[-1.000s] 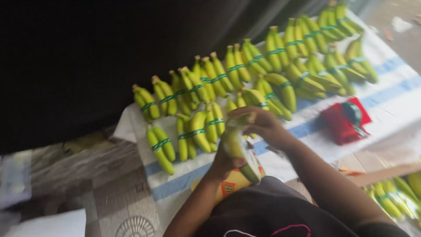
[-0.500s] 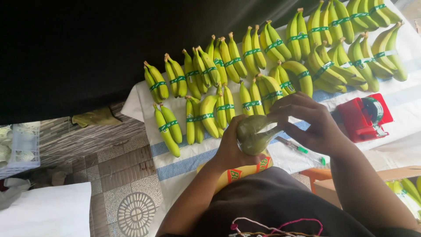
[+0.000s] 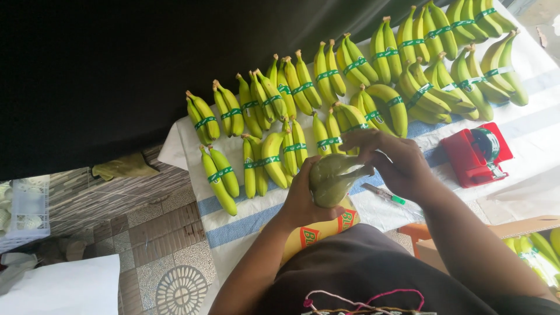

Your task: Wrapping bunches of green bananas in plastic film and cutting the film with a utility knife for packaging.

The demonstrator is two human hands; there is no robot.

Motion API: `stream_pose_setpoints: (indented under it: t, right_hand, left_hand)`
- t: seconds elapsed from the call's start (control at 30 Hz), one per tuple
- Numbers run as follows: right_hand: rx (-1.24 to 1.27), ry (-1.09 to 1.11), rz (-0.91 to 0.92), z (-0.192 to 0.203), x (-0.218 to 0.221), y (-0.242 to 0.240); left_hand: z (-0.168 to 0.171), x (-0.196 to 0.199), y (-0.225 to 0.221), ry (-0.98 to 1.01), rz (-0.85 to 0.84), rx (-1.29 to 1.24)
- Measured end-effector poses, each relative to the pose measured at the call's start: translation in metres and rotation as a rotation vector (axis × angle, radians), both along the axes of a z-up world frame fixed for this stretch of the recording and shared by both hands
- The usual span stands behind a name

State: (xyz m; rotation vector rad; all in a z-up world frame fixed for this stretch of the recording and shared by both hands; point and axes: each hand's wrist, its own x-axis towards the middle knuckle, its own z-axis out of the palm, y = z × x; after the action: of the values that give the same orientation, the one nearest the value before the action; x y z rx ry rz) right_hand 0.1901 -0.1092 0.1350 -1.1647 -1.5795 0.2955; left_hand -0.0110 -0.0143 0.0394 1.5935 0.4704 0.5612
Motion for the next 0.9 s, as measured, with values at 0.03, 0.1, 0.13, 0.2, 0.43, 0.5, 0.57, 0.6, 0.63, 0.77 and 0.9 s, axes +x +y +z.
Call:
stream_pose_setpoints:
  t: [0.03, 0.1, 0.13, 0.2, 0.43, 0.5, 0.57, 0.6, 0.63, 0.77, 0.9]
  right_hand:
    - [0.029, 0.117, 0.025, -0.005, -0.004, -0.001]
    - [0.061, 0.231, 0.050, -0.012, -0.006, -0.003]
    - [0.082, 0.249, 0.036, -0.015, -0.004, -0.004]
    - [0.104, 0.267, 0.020, -0.018, -0.005, -0.007]
    - [0.191, 0.296, -0.096, -0.069, -0.009, -0.019]
    - [0.283, 0.266, -0.047, -0.082, 0.011, -0.013]
    - [0.316, 0.229, -0.050, -0.048, -0.001, -0.009]
    - [0.323, 0.210, -0.097, -0.038, 0.000, -0.012]
    - [0.370, 0.073, -0.184, -0.030, 0.001, -0.014]
    - [0.420, -0.152, -0.286, -0.015, 0.001, -0.030]
    - [0.393, -0.172, -0.420, -0.058, -0.007, -0.055]
  left_hand:
    - [-0.005, -0.001, 0.001, -0.013, -0.014, -0.023]
    - [-0.008, 0.000, 0.001, -0.029, -0.028, -0.045]
    - [-0.007, 0.000, 0.001, -0.035, -0.038, -0.061]
    - [-0.002, 0.000, 0.001, -0.042, -0.049, -0.077]
    - [-0.041, -0.012, 0.003, -0.237, -0.110, -0.201]
    - [-0.031, 0.004, 0.008, -0.291, -0.169, -0.148]
    - [-0.010, 0.016, 0.002, -0.442, -0.221, -0.489]
    - [-0.010, 0.021, 0.002, -0.441, -0.272, -0.497]
    - [-0.013, 0.026, 0.003, -0.427, -0.262, -0.561]
    - [-0.017, 0.038, 0.003, -0.380, -0.366, -0.770]
    - [-0.058, 0.017, -0.014, -0.191, -0.519, -1.191]
